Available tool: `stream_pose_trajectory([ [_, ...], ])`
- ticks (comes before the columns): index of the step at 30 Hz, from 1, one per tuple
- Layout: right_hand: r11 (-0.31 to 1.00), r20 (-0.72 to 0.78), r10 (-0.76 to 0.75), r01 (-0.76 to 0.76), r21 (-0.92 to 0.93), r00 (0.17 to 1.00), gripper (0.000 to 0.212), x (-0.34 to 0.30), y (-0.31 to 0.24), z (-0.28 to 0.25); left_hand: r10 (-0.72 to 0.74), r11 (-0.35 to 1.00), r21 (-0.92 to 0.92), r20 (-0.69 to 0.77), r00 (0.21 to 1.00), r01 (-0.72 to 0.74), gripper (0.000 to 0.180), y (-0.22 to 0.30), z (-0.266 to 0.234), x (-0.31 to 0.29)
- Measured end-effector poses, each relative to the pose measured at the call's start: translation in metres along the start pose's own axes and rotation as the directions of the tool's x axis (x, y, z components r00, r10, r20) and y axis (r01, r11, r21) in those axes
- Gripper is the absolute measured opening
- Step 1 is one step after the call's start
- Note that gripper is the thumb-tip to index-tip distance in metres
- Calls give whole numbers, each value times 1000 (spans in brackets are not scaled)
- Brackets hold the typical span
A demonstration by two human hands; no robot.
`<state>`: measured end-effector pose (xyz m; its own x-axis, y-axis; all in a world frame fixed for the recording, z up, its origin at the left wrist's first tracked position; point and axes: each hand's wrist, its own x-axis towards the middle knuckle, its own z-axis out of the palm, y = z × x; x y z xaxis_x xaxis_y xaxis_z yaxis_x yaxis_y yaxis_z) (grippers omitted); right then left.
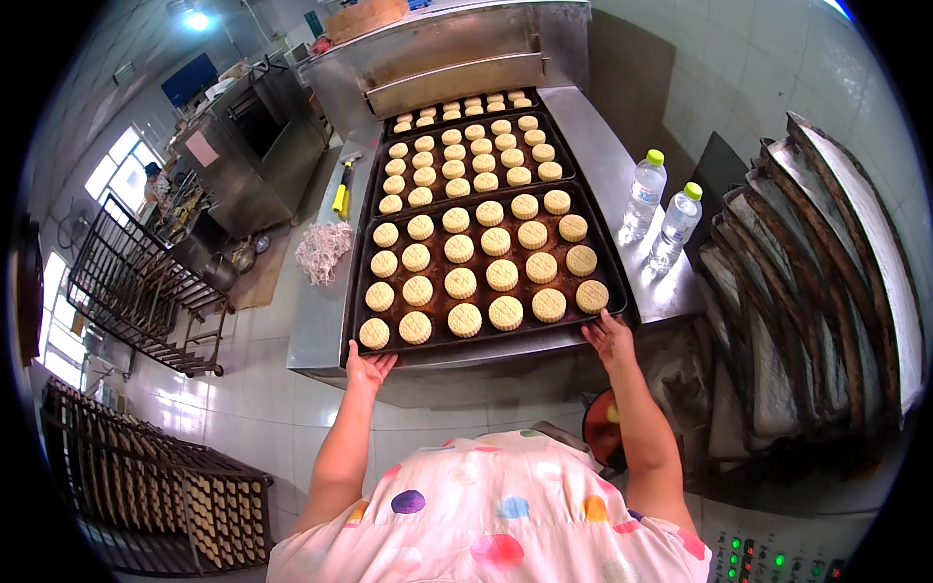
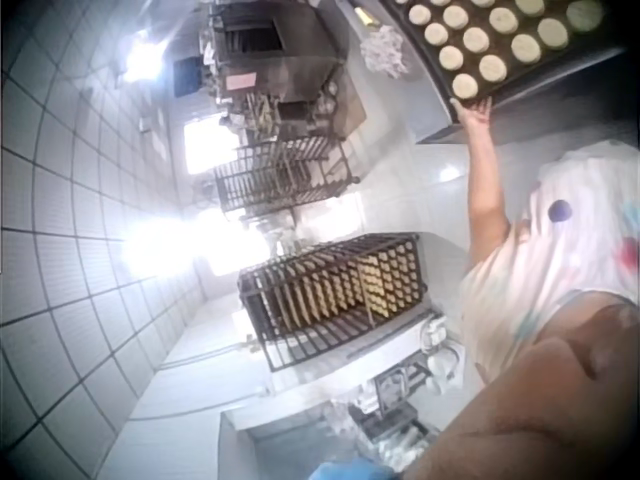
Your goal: The person takes a tray of dough rounds from a cooling rack and places it onto a workstation surface. The person then picks up another tray of cookies and places it back onto the rack.
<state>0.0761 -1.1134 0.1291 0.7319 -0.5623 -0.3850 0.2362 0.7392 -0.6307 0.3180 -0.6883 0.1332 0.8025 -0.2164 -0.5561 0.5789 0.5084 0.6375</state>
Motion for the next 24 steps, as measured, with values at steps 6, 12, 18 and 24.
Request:
stream_pose_trajectory([
  [6, 990, 113, 130, -124, -62, 985, 38, -11, 20, 4, -73, 849, 528, 172, 982, -29, 42, -12, 22, -71],
  [12, 976, 120, 154, -132, -172, 981, 32, -34, 21, -10, 475, -221, 461, 821, 318, -860, 19, 53, 148, -227],
  [18, 951, 80, 168, -140, -275, 983, 25, -48, 46, -1, 261, -863, -88, 765, -589, -497, 29, 114, 161, -369],
  [24, 914, 121, 219, -160, -372, 968, 29, -51, 64, 2, 90, -780, -306, 808, -582, -546, 28, 110, 189, -383],
])
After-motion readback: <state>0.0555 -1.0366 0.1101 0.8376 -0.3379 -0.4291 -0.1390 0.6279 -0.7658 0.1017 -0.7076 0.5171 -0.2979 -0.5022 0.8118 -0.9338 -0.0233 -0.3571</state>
